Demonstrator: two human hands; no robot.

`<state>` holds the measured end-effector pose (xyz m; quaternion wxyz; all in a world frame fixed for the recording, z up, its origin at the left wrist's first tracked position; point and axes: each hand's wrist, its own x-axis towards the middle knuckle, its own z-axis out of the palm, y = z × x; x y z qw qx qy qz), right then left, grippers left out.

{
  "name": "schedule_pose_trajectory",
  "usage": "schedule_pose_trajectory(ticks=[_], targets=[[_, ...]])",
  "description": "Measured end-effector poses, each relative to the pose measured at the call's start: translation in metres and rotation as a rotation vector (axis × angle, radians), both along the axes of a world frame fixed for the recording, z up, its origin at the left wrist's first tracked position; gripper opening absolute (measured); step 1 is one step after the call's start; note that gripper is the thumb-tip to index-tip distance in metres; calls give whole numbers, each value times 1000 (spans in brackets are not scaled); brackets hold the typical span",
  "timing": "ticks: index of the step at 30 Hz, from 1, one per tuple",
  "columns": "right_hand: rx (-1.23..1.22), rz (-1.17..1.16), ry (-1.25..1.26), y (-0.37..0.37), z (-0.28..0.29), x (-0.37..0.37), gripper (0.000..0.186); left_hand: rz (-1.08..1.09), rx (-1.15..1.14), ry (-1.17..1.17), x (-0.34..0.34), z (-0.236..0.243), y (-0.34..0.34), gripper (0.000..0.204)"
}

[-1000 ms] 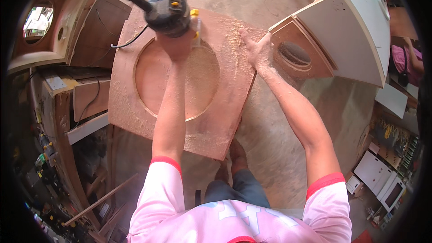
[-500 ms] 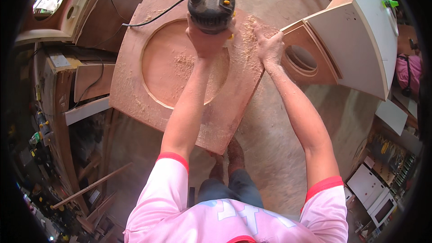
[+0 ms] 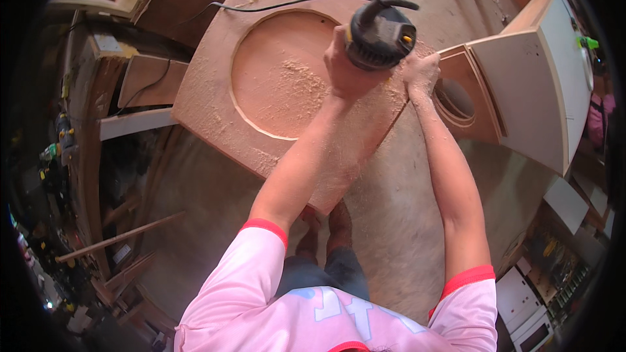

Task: The person uses a handheld router to shape the circular cutout in a square wooden panel. They guide the router along the marked circle, creating wood shavings and refining the edge. The person also handles the panel and positions it on a workbench during the process.

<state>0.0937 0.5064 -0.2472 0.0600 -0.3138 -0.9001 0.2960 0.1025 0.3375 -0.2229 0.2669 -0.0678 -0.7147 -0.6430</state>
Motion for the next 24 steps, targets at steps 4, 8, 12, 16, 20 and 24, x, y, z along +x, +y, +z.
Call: schedule_pose_trajectory(ticks=[4, 8, 12, 16, 20, 24], targets=[[-47, 19, 94, 21, -41, -2, 108, 5, 8, 2, 18, 9, -1, 71], [-319, 77, 404, 63, -111, -15, 79, 28, -14, 29, 39, 17, -4, 72], [153, 328, 161, 95, -154, -30, 66, 24, -18, 28, 59, 21, -10, 72], [62, 454, -70, 87, -137, -27, 62, -25, -43, 22, 78, 21, -21, 70], [-38, 432, -217, 71, -87, -1, 68, -31, -4, -17, 98, 21, -29, 72], [1, 320, -184, 54, -59, 12, 75, -26, -28, -5, 115, 21, -40, 76]])
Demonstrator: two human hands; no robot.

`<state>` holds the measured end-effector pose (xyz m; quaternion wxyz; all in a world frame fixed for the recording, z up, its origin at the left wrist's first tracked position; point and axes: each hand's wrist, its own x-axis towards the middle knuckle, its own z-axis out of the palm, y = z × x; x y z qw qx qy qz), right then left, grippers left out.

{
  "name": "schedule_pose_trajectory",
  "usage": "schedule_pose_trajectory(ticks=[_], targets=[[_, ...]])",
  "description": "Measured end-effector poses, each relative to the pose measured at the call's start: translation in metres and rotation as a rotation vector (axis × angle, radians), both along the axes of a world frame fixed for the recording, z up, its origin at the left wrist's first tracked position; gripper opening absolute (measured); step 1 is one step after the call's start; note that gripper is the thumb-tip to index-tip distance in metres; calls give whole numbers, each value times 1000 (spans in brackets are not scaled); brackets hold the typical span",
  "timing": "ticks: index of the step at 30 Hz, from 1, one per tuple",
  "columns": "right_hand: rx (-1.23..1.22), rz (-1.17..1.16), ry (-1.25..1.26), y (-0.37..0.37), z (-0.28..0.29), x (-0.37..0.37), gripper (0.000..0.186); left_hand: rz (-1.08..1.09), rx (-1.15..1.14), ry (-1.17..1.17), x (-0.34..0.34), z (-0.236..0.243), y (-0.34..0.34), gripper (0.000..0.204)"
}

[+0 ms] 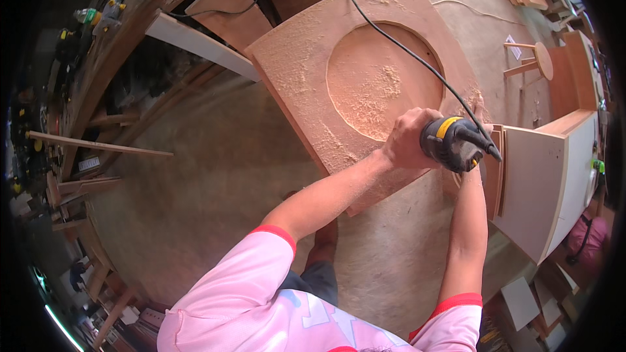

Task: The person uses a handheld router to shape the circular cutout in a square wooden panel. They guide the router along the marked circle, creating wood shavings and refining the edge. The person also handles the panel and positions it on a workbench during the process.

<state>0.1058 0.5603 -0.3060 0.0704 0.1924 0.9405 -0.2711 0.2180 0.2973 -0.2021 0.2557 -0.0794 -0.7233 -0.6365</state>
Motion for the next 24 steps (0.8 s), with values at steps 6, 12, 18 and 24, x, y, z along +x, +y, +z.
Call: schedule_pose_trajectory(ticks=[6, 12, 18, 24], targets=[[38, -190, 89, -18, 19, -5, 91, 33, -91, 54, 20, 0, -25, 73], [66, -291, 132, -25, 34, -18, 109, -28, -70, 65, 35, 3, -52, 73], [112, -323, 179, -30, 36, -31, 118, -66, -83, 29, 48, 4, -82, 72], [93, -289, 152, -29, 37, -29, 118, -112, -77, 12, 52, 7, -109, 78]])
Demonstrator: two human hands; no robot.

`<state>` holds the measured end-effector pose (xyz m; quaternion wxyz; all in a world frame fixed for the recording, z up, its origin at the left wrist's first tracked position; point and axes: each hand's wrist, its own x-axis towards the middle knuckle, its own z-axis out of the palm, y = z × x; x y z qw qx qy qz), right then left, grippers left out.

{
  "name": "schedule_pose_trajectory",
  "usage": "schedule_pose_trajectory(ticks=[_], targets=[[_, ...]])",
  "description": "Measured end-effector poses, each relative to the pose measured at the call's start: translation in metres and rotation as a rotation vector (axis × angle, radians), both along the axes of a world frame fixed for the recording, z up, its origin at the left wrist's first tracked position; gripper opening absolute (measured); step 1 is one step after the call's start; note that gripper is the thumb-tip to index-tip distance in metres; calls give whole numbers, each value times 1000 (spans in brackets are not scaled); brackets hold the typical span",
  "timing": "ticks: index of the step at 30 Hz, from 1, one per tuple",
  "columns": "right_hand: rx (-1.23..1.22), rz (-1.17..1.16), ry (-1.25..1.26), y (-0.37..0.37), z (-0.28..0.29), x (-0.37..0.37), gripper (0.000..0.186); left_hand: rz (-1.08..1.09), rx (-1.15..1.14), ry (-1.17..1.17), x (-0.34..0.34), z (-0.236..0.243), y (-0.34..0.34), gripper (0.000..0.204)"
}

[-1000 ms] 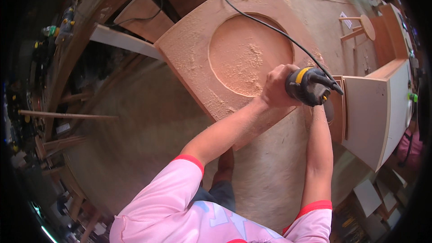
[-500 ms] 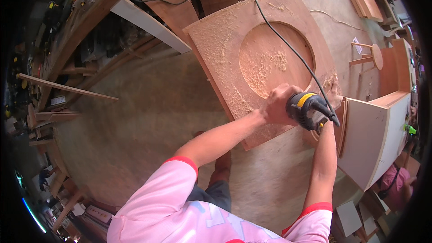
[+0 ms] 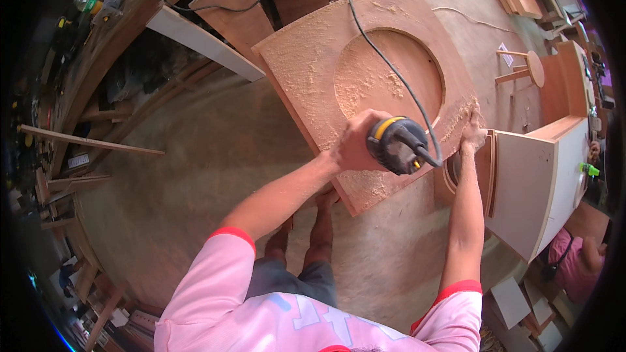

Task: The person uses a handheld router to shape the circular cutout in a square wooden panel. They guide the router along the marked circle, creating wood shavings and refining the edge. The person also handles the panel and positions it on a workbench during the process.

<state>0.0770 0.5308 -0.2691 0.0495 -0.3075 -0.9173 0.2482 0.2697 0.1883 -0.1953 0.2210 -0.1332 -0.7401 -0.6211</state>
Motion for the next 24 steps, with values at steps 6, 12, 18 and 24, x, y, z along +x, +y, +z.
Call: schedule_pose_trajectory(ticks=[6, 12, 18, 24], targets=[[94, 94, 65, 4, -7, -1, 115, 10, -44, -32, 3, -9, -31, 80], [-48, 99, 104, 9, -12, 2, 113, -37, -104, -146, -1, -37, -53, 85], [-29, 15, 49, 13, -16, 0, 122, -16, -373, -3, -6, -69, -75, 88], [-31, 60, 25, 12, -11, 2, 122, -202, 451, -707, -1, -78, -91, 82]])
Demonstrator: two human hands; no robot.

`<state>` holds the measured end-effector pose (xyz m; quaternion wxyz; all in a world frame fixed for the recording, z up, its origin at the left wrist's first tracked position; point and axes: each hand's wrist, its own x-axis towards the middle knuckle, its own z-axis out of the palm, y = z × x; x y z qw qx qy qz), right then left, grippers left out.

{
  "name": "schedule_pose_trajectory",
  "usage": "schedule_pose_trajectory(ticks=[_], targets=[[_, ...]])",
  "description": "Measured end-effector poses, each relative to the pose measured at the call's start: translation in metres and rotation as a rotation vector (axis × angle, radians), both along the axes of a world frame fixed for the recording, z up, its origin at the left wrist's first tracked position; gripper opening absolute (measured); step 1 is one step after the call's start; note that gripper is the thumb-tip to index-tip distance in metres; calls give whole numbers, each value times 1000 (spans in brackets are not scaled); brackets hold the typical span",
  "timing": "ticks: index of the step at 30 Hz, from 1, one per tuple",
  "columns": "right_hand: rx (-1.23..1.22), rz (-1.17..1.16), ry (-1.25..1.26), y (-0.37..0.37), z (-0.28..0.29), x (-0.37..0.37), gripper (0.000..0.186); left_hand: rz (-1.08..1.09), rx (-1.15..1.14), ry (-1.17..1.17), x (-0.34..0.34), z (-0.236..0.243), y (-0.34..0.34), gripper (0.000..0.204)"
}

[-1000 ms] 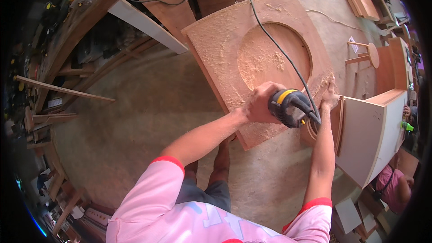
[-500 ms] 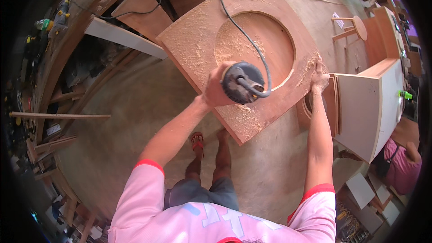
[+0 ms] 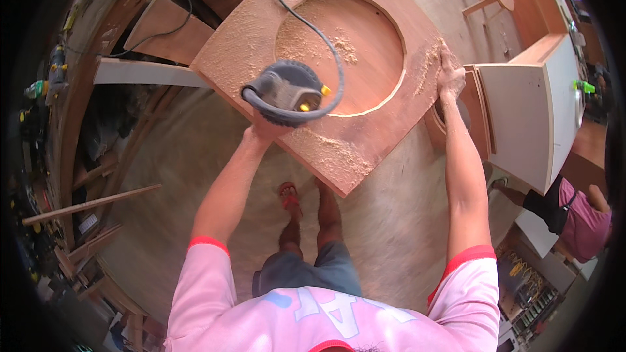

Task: The person uses a handheld router to shape the circular cutout in a square wooden panel. They guide the router along the marked circle, creating wood shavings and refining the edge. The person also handles the panel and positions it on a workbench during the process.

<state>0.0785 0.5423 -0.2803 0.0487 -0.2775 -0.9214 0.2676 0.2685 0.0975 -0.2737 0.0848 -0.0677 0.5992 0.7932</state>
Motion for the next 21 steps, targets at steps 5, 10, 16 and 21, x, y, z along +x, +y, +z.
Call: schedule_pose_trajectory(ticks=[5, 10, 16, 21], targets=[[-15, -64, 37, -12, 11, 7, 121, 73, -529, 609, -23, 38, -12, 57], [-48, 20, -50, -8, 13, 3, 121, 133, -468, 638, -44, 63, -8, 42], [77, -28, 5, 1, -7, 2, 92, 201, -500, 659, -59, 50, -18, 45], [-46, 49, 111, -2, -2, 5, 120, 252, -440, 654, -80, 40, -30, 56]])
